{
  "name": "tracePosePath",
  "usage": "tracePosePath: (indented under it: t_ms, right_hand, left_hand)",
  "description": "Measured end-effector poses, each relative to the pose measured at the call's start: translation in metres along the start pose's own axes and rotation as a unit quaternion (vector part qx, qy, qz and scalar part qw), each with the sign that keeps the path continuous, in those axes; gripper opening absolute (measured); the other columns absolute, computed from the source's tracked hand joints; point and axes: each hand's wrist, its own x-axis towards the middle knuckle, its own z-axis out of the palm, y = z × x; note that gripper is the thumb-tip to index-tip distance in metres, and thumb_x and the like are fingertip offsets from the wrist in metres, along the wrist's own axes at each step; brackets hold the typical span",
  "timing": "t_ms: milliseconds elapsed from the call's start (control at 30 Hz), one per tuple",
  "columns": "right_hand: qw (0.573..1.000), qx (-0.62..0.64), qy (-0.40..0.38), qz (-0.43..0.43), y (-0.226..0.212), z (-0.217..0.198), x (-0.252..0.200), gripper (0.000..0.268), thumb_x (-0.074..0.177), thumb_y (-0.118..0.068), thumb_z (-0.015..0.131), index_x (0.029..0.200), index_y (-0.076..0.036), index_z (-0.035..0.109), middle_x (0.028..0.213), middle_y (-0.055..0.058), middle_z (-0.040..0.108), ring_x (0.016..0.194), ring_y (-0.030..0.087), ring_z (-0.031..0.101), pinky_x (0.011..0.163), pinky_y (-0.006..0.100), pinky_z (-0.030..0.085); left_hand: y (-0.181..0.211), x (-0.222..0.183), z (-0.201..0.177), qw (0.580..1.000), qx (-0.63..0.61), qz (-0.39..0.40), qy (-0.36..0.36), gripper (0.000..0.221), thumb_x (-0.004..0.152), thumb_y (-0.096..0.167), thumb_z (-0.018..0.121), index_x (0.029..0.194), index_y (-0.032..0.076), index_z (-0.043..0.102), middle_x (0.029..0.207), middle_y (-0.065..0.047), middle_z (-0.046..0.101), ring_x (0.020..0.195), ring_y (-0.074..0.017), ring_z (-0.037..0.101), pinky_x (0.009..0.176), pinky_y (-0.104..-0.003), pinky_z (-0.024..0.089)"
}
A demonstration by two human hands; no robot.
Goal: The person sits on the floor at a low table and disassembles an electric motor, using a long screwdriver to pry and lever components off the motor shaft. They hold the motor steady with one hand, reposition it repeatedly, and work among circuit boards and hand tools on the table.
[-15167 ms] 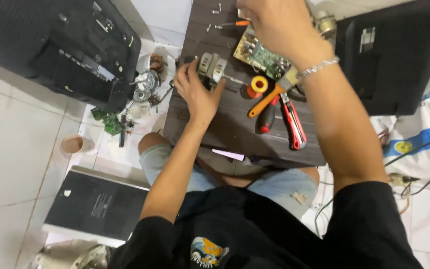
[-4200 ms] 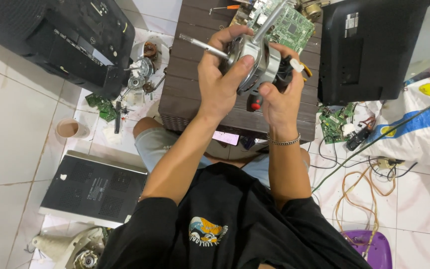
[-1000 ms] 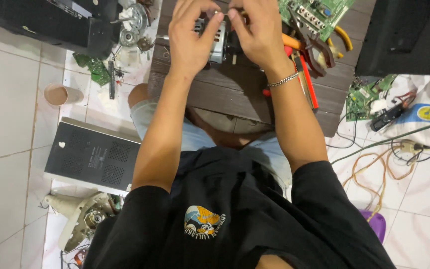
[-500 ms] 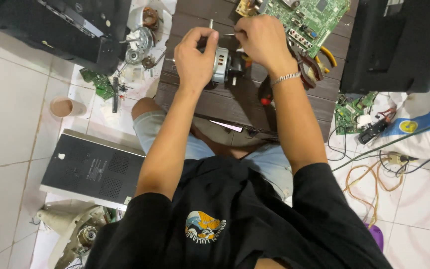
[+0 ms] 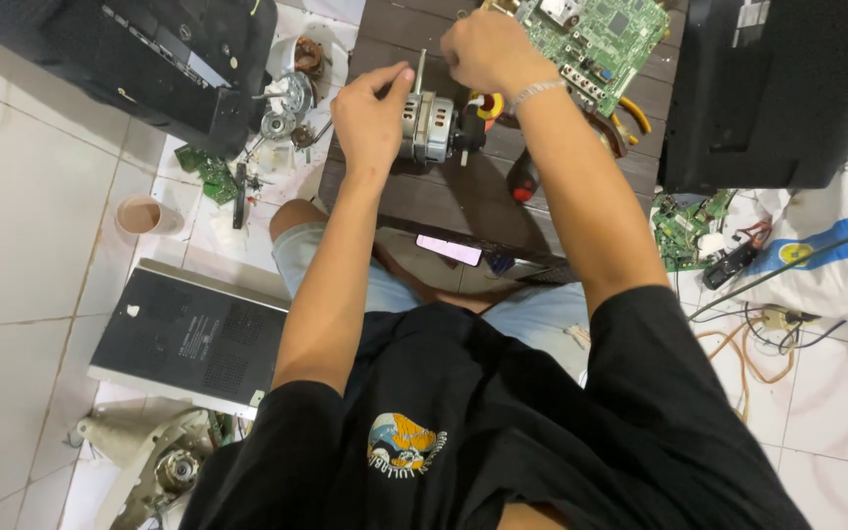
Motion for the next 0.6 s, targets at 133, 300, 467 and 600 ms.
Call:
tracePosePath:
  t_ms: [133,300,467,600]
  right_hand:
    - [0.933,0.314,0.176,-0.008,-0.022,-0.061,-0.036,0.006,0.081,-0.001,0.073,0.087,0.001,0.071,0.079,0.009,0.070,0.063,0.021,0.061,0.060,0.032,0.051]
    - [0.904,0.381,0.196,-0.009,-0.042,-0.061,-0.062,0.014,0.080,0.008,0.074,0.091,0.002,0.069,0.083,0.009,0.070,0.069,0.020,0.063,0.065,0.031,0.051]
    - [0.913,0.357,0.189,-0.055,-0.036,-0.042,-0.061,0.013,0.082,0.003,0.078,0.093,-0.003,0.074,0.085,0.009,0.065,0.077,0.025,0.058,0.072,0.035,0.048]
    - [0.898,0.385,0.206,-0.055,-0.037,-0.039,-0.060,0.013,0.083,0.005,0.079,0.092,-0.002,0.074,0.083,0.007,0.064,0.070,0.021,0.054,0.064,0.031,0.045]
  left_hand:
    - [0.000,-0.004,-0.004,1.000,-0.013,-0.002,0.008,0.019,0.083,0.024,0.079,0.096,0.011,0.083,0.086,-0.004,0.080,0.073,-0.0146,0.070,0.071,-0.026,0.056]
    - [0.003,-0.020,0.007,0.999,-0.008,0.022,0.040,0.014,0.086,0.020,0.073,0.092,0.009,0.079,0.086,-0.001,0.081,0.075,-0.0163,0.073,0.075,-0.028,0.057]
    - [0.002,-0.028,0.015,0.995,-0.001,0.075,0.064,0.011,0.089,0.013,0.070,0.093,0.004,0.074,0.091,-0.004,0.078,0.079,-0.0196,0.072,0.077,-0.030,0.056]
    - [0.002,-0.028,0.016,0.992,0.001,0.103,0.069,0.009,0.090,0.012,0.069,0.093,0.003,0.072,0.089,-0.003,0.075,0.078,-0.0188,0.069,0.076,-0.030,0.054]
